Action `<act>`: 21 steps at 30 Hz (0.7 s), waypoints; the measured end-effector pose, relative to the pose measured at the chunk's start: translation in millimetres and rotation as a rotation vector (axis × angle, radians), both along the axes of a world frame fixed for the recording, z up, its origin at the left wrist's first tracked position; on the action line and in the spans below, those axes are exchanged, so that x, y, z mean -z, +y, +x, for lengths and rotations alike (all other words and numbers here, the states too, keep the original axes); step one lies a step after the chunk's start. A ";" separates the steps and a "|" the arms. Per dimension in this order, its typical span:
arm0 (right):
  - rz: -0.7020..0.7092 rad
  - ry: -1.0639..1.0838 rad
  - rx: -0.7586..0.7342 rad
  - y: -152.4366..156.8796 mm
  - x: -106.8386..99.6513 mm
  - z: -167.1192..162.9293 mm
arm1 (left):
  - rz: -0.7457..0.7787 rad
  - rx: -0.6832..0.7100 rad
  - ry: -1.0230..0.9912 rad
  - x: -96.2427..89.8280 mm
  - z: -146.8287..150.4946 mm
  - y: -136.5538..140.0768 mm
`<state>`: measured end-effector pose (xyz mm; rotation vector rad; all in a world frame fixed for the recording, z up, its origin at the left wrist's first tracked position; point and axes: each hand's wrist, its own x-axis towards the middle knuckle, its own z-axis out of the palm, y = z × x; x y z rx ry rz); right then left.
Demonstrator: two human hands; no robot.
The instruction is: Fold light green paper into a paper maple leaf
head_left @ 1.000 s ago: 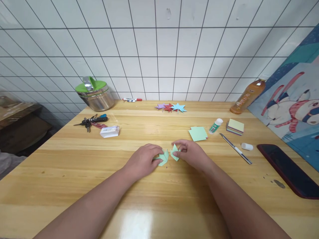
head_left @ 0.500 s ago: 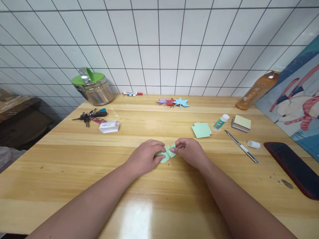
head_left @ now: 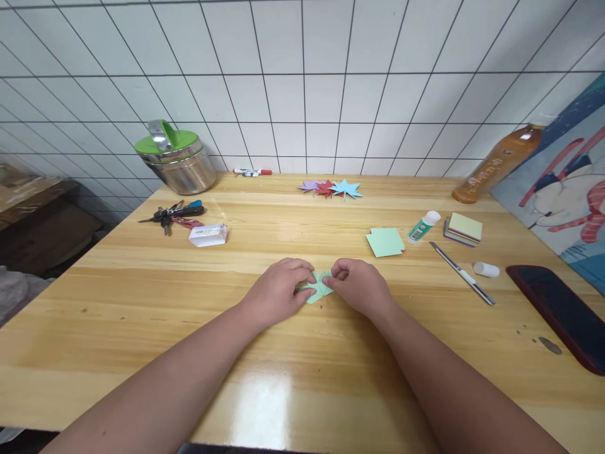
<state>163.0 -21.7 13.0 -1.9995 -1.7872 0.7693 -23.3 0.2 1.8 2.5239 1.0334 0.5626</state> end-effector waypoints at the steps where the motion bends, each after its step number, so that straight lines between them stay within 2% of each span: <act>1: 0.025 -0.033 -0.004 -0.4 0.4 -0.8 | 0.003 0.000 0.001 -0.3 0.1 0.0; 6: 0.027 -0.161 -0.026 -1.4 1.4 -2.1 | 0.023 -0.005 0.025 -3.7 1.5 -2.3; 12: -0.064 -0.174 -0.019 0.5 -3.5 1.0 | 0.041 -0.035 0.062 -6.4 4.0 -5.8; 21: -0.104 -0.197 -0.011 3.5 -5.4 -0.5 | 0.039 -0.027 0.049 -7.5 4.1 -6.4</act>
